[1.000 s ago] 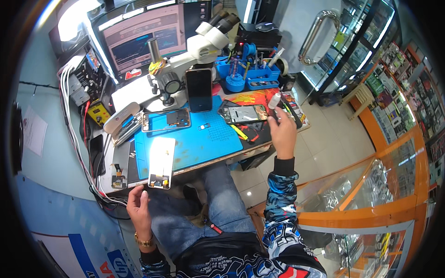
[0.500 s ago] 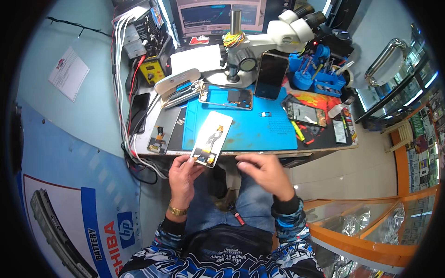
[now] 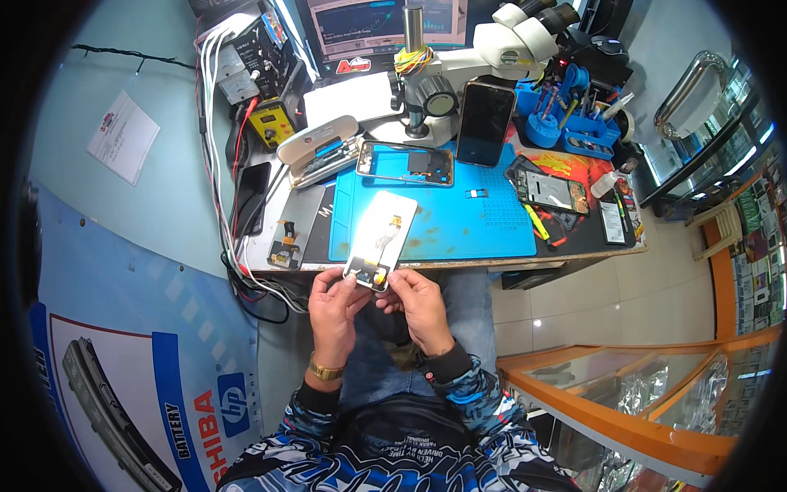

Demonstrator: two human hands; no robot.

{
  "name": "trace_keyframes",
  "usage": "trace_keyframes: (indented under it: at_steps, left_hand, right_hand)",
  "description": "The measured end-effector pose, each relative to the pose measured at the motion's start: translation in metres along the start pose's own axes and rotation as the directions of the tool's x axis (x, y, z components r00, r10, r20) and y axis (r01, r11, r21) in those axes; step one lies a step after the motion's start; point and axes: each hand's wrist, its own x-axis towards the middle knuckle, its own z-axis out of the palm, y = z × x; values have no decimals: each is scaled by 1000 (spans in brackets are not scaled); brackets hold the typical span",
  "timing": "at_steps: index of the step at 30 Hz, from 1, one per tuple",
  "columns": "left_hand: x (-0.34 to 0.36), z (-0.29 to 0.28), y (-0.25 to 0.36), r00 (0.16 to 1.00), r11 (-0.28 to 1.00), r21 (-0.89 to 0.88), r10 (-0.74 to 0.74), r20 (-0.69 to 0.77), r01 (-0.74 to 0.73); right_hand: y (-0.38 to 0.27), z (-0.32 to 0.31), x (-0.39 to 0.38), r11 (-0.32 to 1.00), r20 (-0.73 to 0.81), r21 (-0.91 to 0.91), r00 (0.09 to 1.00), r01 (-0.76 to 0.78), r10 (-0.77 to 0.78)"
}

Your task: The person takes a new screen from a box, removes a red protective film, and attaches it to the phone frame while managing internal cables and a small component.

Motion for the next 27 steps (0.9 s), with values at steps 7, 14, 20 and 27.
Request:
trace_keyframes:
  at_steps: [7, 14, 20, 27]
  left_hand:
    - [-7, 1, -1, 997, 998, -68, 9, 76, -4]
    - [-18, 3, -13, 995, 999, -45, 20, 97, -15]
    - [-21, 4, -19, 996, 998, -61, 2, 91, 4]
    - [-20, 7, -20, 993, 998, -62, 33, 111, -26]
  right_hand:
    - [-3, 4, -9, 965, -90, -241, 988, 100, -125]
    - [-6, 11, -22, 912, -245, -313, 905, 266, -348]
    - [-22, 8, -26, 712, -100, -625, 871, 321, -480]
    - [-25, 9, -22, 971, -126, -197, 978, 137, -164]
